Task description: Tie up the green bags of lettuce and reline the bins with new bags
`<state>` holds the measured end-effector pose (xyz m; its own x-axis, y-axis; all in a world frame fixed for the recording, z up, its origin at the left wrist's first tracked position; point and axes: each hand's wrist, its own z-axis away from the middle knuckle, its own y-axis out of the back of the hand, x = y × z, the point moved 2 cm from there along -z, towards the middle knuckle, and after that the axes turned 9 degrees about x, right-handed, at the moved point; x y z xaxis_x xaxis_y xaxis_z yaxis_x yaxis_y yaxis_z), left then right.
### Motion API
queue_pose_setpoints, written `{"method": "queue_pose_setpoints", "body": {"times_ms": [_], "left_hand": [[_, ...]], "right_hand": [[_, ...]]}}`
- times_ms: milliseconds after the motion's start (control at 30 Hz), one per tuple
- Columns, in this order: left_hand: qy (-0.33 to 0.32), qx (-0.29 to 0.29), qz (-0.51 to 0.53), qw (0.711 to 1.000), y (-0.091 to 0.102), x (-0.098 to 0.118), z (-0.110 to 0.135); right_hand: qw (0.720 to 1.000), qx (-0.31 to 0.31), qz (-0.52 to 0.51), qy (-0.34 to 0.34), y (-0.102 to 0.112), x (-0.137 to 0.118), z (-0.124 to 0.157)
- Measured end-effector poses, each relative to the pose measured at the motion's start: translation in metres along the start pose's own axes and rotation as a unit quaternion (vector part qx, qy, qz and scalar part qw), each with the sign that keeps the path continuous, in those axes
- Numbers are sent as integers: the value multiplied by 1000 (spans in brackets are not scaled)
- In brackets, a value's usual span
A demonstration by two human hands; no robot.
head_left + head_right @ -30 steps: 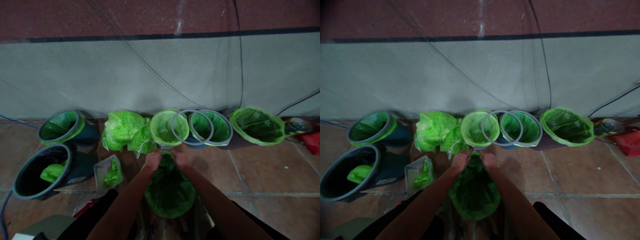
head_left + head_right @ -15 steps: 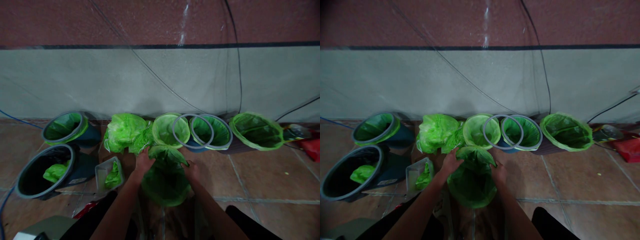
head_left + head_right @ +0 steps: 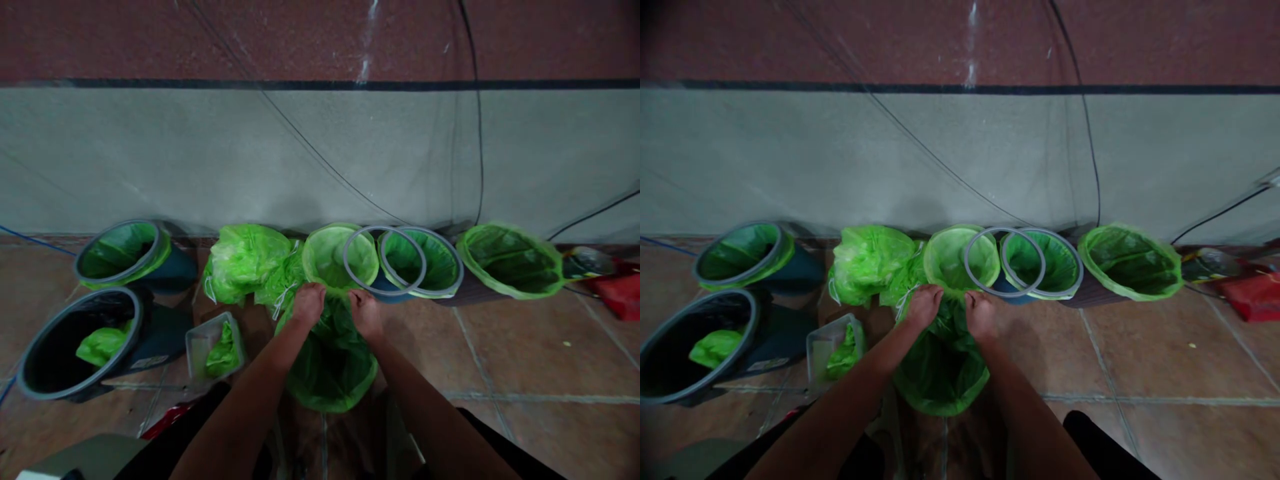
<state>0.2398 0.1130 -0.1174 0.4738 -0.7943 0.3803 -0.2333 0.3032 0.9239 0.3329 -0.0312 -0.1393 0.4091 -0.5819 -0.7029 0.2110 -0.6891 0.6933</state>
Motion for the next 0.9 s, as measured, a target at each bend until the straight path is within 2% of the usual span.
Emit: {"method": "queue_pose_setpoints", "body": {"times_ms": [167, 333, 500, 600, 700, 800, 900], "left_hand": [[3, -37, -10, 999, -12, -15, 2], [25, -76, -19, 997, -9, -36, 10], [48, -118, -56, 990, -7, -45, 19], [60, -128, -67, 988, -6, -43, 22], [71, -124, -77, 987, -1, -38, 22], [75, -101, -82, 989, 9, -33, 22], [123, -49, -54, 990, 21, -32, 28]], "right_hand": [[997, -71, 37, -14, -17, 20, 10], [985, -146, 88, -17, -14, 30, 12], [975, -185, 120, -37, -11, 38, 17], [970, -196, 135, -45, -5, 38, 21], [969, -200, 139, -48, 5, 28, 20], [977, -150, 143, -45, 14, 7, 10], [983, -108, 149, -20, 13, -15, -4]]}}
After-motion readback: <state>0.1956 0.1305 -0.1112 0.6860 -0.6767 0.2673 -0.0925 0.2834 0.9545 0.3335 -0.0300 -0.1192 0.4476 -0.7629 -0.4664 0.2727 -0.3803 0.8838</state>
